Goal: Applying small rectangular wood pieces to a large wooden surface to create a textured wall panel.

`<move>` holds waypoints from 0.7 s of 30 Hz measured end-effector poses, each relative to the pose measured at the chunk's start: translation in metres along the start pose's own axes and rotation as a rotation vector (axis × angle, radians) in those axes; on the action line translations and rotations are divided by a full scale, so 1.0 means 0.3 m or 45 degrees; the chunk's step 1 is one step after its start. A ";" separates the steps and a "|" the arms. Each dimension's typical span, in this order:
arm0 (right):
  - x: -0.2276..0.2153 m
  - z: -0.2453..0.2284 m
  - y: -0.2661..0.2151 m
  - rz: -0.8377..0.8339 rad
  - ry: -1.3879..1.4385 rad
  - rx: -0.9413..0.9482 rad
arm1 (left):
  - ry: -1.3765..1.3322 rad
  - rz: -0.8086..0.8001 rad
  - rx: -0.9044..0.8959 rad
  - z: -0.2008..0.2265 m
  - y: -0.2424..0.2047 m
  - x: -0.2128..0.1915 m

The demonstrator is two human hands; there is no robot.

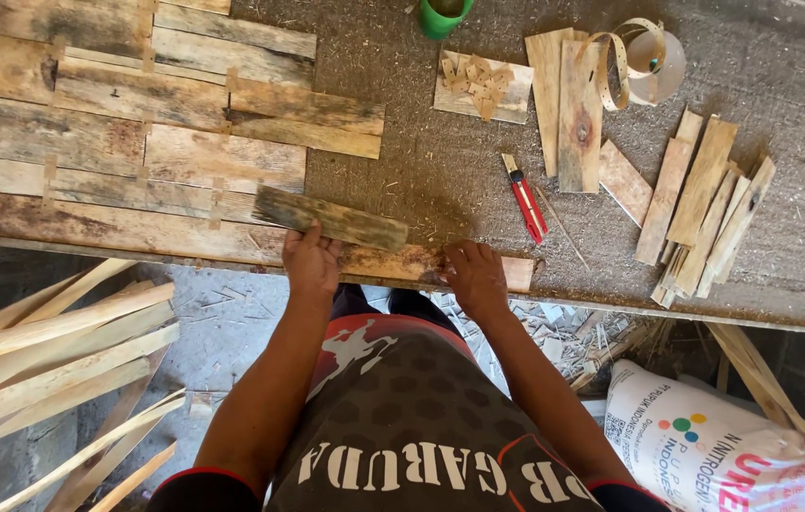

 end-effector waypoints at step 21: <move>-0.097 -0.159 0.120 0.124 0.251 -0.259 | 0.191 -0.128 -0.142 -0.263 0.024 -0.087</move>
Point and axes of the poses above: each hand's wrist, its own y-axis towards the middle knuckle, its own x-axis out of the palm, z = x × y, the point moved 2 cm from there along y, towards the middle knuckle, and after that the axes turned 9 degrees about -z, right-handed, at the moved point
